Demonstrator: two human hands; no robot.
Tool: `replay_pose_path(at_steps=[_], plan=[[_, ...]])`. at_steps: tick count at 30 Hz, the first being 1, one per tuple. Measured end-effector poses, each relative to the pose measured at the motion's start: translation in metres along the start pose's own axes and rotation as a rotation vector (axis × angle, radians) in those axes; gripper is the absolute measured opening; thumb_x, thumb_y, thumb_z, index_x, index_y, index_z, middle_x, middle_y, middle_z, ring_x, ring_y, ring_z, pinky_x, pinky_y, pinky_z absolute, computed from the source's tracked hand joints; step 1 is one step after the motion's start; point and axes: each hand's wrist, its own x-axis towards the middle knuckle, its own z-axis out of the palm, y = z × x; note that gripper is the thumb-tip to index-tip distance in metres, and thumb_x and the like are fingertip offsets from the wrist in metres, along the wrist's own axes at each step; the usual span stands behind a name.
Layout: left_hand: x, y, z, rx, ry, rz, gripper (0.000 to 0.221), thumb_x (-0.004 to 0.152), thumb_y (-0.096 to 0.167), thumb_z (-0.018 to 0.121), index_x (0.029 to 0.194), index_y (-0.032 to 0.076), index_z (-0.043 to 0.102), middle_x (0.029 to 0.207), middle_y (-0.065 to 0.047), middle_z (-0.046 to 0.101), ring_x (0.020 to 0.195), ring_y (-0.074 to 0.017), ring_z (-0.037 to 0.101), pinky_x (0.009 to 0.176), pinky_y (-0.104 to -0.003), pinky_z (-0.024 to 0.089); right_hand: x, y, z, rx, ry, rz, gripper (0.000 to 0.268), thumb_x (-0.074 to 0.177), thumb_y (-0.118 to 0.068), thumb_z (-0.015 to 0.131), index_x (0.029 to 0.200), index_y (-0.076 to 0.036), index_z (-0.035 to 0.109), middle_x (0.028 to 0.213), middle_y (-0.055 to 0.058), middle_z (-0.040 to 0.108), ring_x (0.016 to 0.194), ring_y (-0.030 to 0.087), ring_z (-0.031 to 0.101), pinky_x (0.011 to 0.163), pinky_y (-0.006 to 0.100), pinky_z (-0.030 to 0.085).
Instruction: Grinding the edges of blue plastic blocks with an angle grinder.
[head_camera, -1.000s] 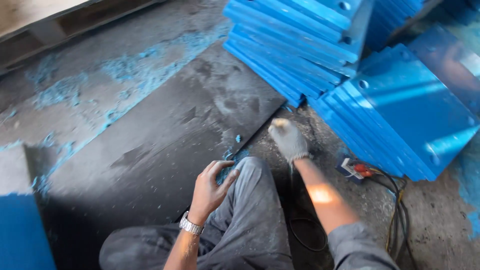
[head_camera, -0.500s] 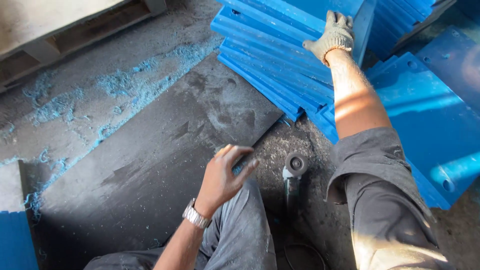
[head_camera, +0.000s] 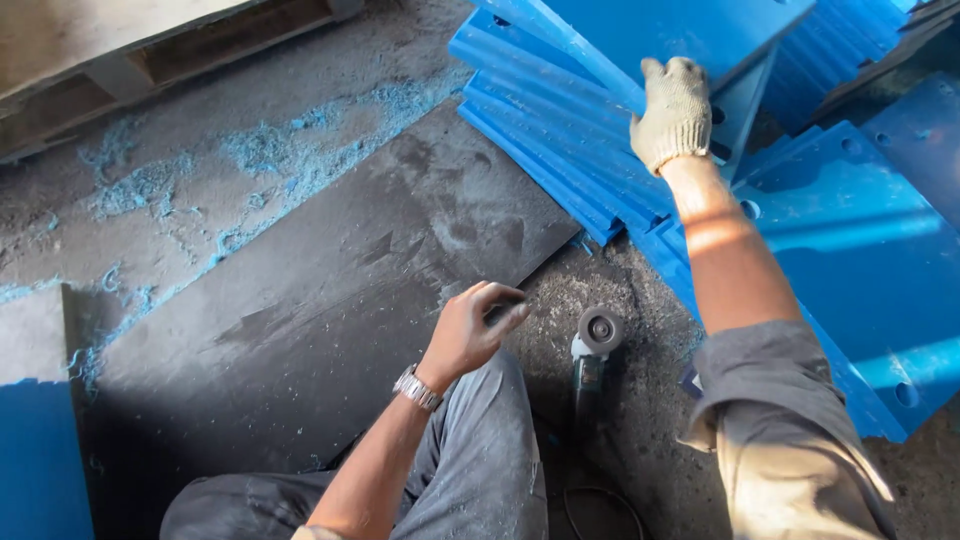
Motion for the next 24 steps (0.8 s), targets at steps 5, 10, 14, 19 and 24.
replay_pose_path(at_steps=[5,10,14,19,24], plan=[[0.02,-0.021,0.009,-0.336,0.015,-0.136,0.042,0.091,0.045,0.071,0.112,0.009,0.075,0.104,-0.007,0.078,0.096,-0.0138,0.075,0.085,-0.032,0.059,-0.04,-0.059,-0.06,0.127,-0.014,-0.108,0.062,0.078,-0.011,0.081,0.137,-0.008,0.062,0.121,0.025,0.057,0.118,0.043,0.055,0.098,0.051,0.051],[0.085,-0.064,0.024,-0.771,0.057,-0.303,0.058,0.092,0.05,0.073,0.125,0.002,0.068,0.11,-0.012,0.074,0.099,-0.0203,0.068,0.085,-0.036,0.054,-0.108,-0.075,-0.1,0.119,-0.025,-0.14,0.068,0.073,-0.011,0.081,0.139,-0.01,0.063,0.123,0.027,0.056,0.119,0.042,0.055,0.097,0.048,0.053],[0.137,-0.047,0.002,-1.113,0.117,-0.381,0.084,0.083,0.063,0.067,0.143,0.006,0.05,0.13,-0.013,0.066,0.122,-0.0273,0.062,0.103,-0.046,0.049,-0.164,-0.066,-0.131,0.047,-0.111,-0.213,0.068,0.07,-0.016,0.084,0.135,-0.01,0.066,0.122,0.027,0.055,0.123,0.038,0.056,0.102,0.045,0.054],[0.182,-0.063,-0.017,-1.378,0.196,-0.318,0.089,0.087,0.061,0.069,0.145,-0.002,0.048,0.134,-0.022,0.062,0.119,-0.0312,0.06,0.097,-0.042,0.046,-0.217,-0.065,-0.189,0.164,-0.184,-0.241,0.07,0.067,-0.012,0.084,0.135,-0.012,0.065,0.109,0.021,0.054,0.122,0.038,0.055,0.101,0.047,0.052],[0.202,-0.065,-0.034,-1.481,0.23,-0.188,0.08,0.084,0.046,0.077,0.142,-0.001,0.047,0.128,-0.023,0.063,0.106,-0.0333,0.063,0.087,-0.042,0.048,-0.251,-0.073,-0.224,0.091,-0.322,-0.199,0.069,0.069,-0.017,0.082,0.135,-0.013,0.063,0.113,0.02,0.055,0.126,0.038,0.052,0.103,0.047,0.049]])
